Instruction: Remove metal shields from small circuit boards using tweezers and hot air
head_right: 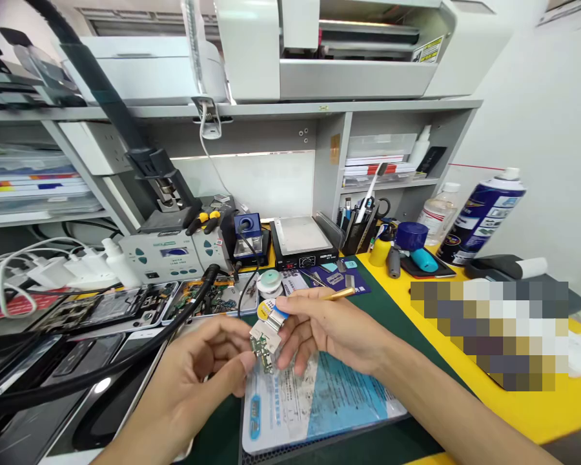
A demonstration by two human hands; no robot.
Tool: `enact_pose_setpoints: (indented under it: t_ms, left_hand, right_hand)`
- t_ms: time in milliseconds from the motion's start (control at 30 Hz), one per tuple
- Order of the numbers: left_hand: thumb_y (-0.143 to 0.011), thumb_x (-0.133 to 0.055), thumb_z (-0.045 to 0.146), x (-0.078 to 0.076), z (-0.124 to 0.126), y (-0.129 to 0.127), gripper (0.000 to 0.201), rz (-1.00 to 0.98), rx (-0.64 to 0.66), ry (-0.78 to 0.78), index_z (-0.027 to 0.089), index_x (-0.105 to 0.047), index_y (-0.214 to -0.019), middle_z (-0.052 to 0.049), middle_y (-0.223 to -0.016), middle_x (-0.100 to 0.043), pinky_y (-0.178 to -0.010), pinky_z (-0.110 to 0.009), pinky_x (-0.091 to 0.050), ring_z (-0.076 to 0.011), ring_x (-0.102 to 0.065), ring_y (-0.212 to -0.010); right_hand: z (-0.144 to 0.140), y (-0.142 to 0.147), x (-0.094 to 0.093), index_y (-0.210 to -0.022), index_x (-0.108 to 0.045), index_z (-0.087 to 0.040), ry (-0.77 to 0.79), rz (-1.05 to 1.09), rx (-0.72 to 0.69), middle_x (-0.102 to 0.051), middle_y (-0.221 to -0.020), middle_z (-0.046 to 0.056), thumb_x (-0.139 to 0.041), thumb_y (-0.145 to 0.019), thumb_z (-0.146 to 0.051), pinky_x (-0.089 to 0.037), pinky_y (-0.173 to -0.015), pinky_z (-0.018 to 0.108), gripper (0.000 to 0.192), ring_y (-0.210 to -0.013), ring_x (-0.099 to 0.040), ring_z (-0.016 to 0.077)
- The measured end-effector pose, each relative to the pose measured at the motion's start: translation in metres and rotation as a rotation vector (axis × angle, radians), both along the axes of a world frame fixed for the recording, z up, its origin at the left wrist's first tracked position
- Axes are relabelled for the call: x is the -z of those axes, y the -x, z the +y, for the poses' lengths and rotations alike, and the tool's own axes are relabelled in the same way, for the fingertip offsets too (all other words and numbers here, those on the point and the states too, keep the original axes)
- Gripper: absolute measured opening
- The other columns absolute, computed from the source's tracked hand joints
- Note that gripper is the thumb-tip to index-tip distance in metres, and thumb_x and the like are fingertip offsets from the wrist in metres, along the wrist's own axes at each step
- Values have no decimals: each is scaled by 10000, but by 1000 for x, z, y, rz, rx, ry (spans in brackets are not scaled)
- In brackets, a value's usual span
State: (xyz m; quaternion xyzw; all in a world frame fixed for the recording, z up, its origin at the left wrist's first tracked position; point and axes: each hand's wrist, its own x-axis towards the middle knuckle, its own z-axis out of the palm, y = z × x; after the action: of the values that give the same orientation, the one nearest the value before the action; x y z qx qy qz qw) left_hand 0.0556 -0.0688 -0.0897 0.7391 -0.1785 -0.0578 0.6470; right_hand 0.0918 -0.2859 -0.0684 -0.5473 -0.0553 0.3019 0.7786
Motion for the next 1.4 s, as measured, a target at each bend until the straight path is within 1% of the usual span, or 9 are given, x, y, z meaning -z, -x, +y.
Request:
enact_pose_setpoints:
  t_ms: [67,133,300,400,500,667,900,1100,1400]
  left_hand:
    - [-893,-653,215,2,0,2,355,-264,-55,-116,267,-562,-1232,-13,-1014,-653,-647,-237,-555,-102,-633,-698]
    - [-894,-622,138,3,0,3,476,-492,-36,-216,313,-511,-1323,-27,-1141,-621,-716,-251,-576,-111,-654,-801]
    - [-924,-569,71,3,-1,3,314,-778,-47,-271,248,-648,-1171,-83,-1230,-575,-707,-239,-569,-140,-667,-921]
    - [-933,-596,101,-1,-3,4,229,-656,-53,-187,243,-681,-1092,-58,-1139,-623,-694,-215,-554,-142,-672,-929]
    - [-961,-617,219,-5,-5,4,69,-398,-81,-52,218,-677,-928,-18,-958,-640,-635,-212,-514,-113,-634,-765]
    - [-973,-605,378,-2,-4,1,231,-55,-94,6,184,-611,-849,-2,-846,-571,-565,-222,-434,-91,-497,-631]
    - [-972,-571,373,-8,-4,2,229,-14,35,-45,189,-568,-837,11,-784,-527,-565,-214,-400,-111,-456,-654]
    - [-997,-529,378,-5,-5,2,232,61,92,-48,190,-544,-862,32,-734,-514,-522,-192,-361,-97,-422,-614]
    - [-986,-526,428,-6,-3,2,280,114,86,-71,193,-537,-834,30,-709,-483,-498,-215,-367,-110,-420,-598]
  right_hand:
    - [-1,-2,1,-717,-666,-87,-16,18,-29,-703,-615,75,-719,-894,-402,-586,-433,230,365,-557,-737,212]
    - [-2,-2,2,-722,-669,-85,-25,47,-58,-709,-615,83,-726,-874,-412,-592,-431,247,366,-551,-736,222]
    - [-1,1,0,-798,-659,-98,-2,85,-183,-705,-601,76,-721,-861,-480,-556,-391,229,391,-461,-696,202]
    - [3,5,-1,-838,-658,-90,77,41,-242,-698,-608,88,-645,-906,-581,-546,-385,218,497,-433,-677,184]
    - [5,9,-3,-859,-639,-97,163,-80,-156,-708,-671,101,-614,-925,-614,-553,-387,228,522,-461,-686,187]
    - [3,12,-9,-912,-649,-125,139,-296,53,-713,-821,83,-724,-901,-467,-577,-479,218,350,-648,-736,196]
    - [5,15,-7,-1009,-651,-156,164,-500,141,-712,-880,61,-705,-937,-364,-590,-534,239,227,-698,-743,191]
    - [3,13,-8,-1149,-664,-129,226,-562,270,-746,-884,97,-629,-987,-445,-606,-536,261,357,-638,-734,183]
    - [-1,11,-8,-910,-712,-139,133,-488,311,-701,-705,57,-658,-961,-472,-537,-474,231,341,-548,-679,160]
